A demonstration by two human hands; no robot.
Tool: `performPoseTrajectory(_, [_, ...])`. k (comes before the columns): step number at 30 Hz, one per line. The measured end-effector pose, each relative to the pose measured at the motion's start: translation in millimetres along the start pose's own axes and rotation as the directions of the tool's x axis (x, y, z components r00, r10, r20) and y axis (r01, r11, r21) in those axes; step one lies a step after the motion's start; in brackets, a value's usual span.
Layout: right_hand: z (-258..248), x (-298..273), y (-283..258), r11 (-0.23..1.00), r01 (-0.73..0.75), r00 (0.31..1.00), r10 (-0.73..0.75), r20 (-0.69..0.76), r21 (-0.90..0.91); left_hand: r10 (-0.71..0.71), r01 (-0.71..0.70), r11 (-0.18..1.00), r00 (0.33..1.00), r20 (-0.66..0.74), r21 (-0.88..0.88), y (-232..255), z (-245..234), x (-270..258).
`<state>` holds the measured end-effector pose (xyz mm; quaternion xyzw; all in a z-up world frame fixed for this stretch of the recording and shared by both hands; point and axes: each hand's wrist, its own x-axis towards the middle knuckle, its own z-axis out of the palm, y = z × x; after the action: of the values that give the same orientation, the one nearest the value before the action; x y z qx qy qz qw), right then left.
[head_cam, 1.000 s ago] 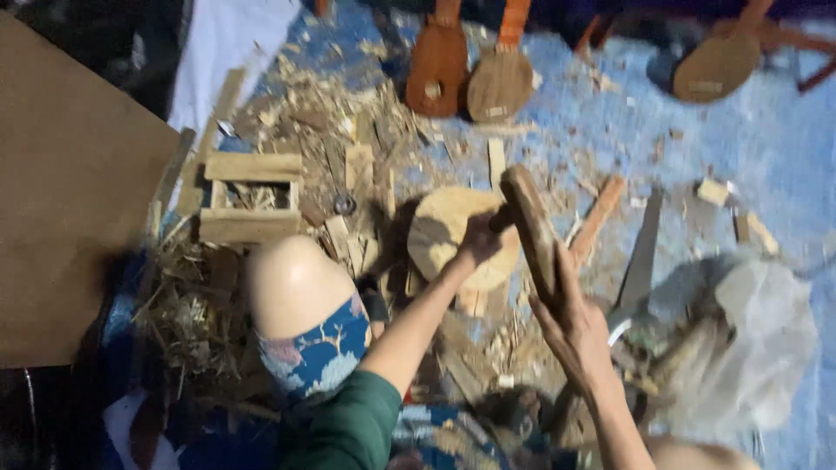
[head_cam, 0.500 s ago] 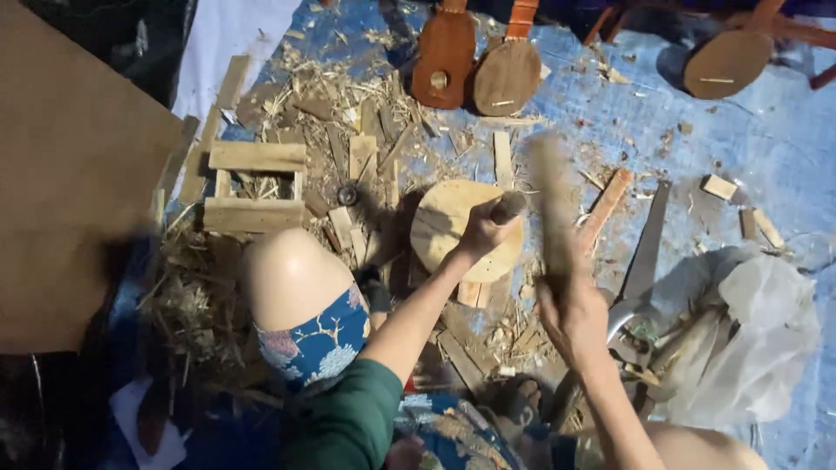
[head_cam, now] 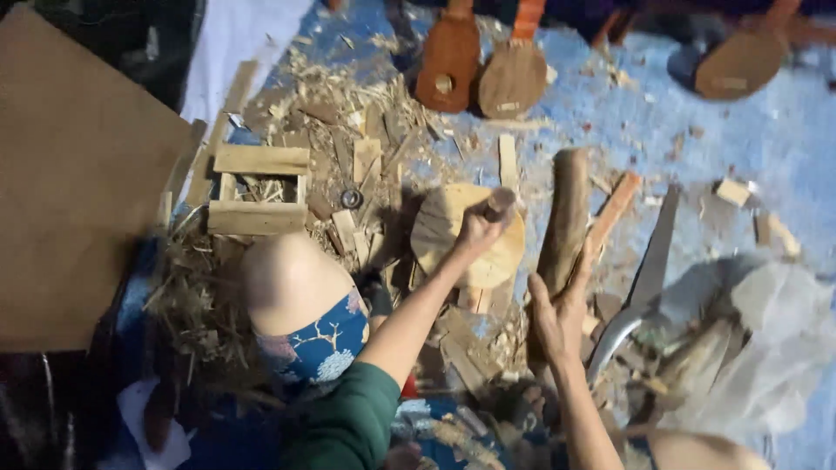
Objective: A person uses a chisel and a wooden mallet to carve and shape a circular wooden component for a string instrument.
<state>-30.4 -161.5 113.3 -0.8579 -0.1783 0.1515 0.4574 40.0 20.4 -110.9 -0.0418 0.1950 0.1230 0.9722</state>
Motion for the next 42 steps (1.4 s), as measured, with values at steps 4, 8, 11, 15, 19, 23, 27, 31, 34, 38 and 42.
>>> performPoseTrajectory(4, [39.0,5.8,35.9,0.985,-0.139,0.990,0.141,-0.019,0.099,0.424,-0.643,-0.197,0.625,0.656,0.740,-17.1,23.5,-19.7])
performPoseTrajectory(8, [81.9,0.6,116.0,0.940,-0.324,0.941,0.331,0.062,-0.106,0.415,-0.763,-0.395,0.349,0.840,0.512,-46.6,29.2,-32.3])
performPoseTrajectory(11, [73.4,-24.1,84.3,0.945,-0.261,0.962,0.273,0.034,-0.196,0.157,-0.765,-0.187,0.596,0.787,0.616,-60.7,-23.8,-30.7])
performPoseTrajectory(15, [99.7,0.8,217.3,0.839,-0.188,0.975,0.220,0.002,-0.510,-0.056,-0.758,-0.423,0.569,0.820,0.497,-81.4,-55.1,-39.6])
performPoseTrajectory(19, [110.7,-7.7,272.7,0.608,0.369,0.921,-0.138,0.363,-0.704,-0.321,-0.758,-0.598,0.523,0.789,0.259,-92.3,-74.2,-66.0])
performPoseTrajectory(23, [121.1,-13.5,308.9,0.683,0.254,0.920,0.048,0.390,-0.685,-0.344,-0.754,-0.643,0.444,0.828,0.137,-88.9,-78.7,-71.0])
performPoseTrajectory(27, [130.0,-3.1,347.4,0.837,0.225,0.930,-0.031,0.367,-0.498,-0.297,-0.728,-0.664,0.465,0.834,0.170,-91.0,-88.9,-56.6])
performPoseTrajectory(31, [125.8,1.1,311.7,0.891,-0.131,0.976,0.192,0.099,-0.435,-0.193,-0.735,-0.607,0.504,0.842,0.301,-100.0,-114.7,-19.1])
performPoseTrajectory(34, [100.3,-14.0,221.1,0.936,-0.318,0.947,0.307,-0.095,-0.150,-0.110,-0.749,-0.506,0.547,0.830,0.427,-88.7,-84.7,-19.5])
performPoseTrajectory(38, [47.5,-28.4,102.4,0.998,0.011,0.941,0.011,-0.337,0.062,0.006,-0.736,-0.216,0.656,0.755,0.641,-60.1,-11.8,-40.3])
performPoseTrajectory(42, [7.7,-34.5,71.0,0.974,0.220,0.835,-0.212,-0.508,-0.044,0.019,-0.742,-0.291,0.626,0.779,0.603,-32.1,34.0,-49.5])
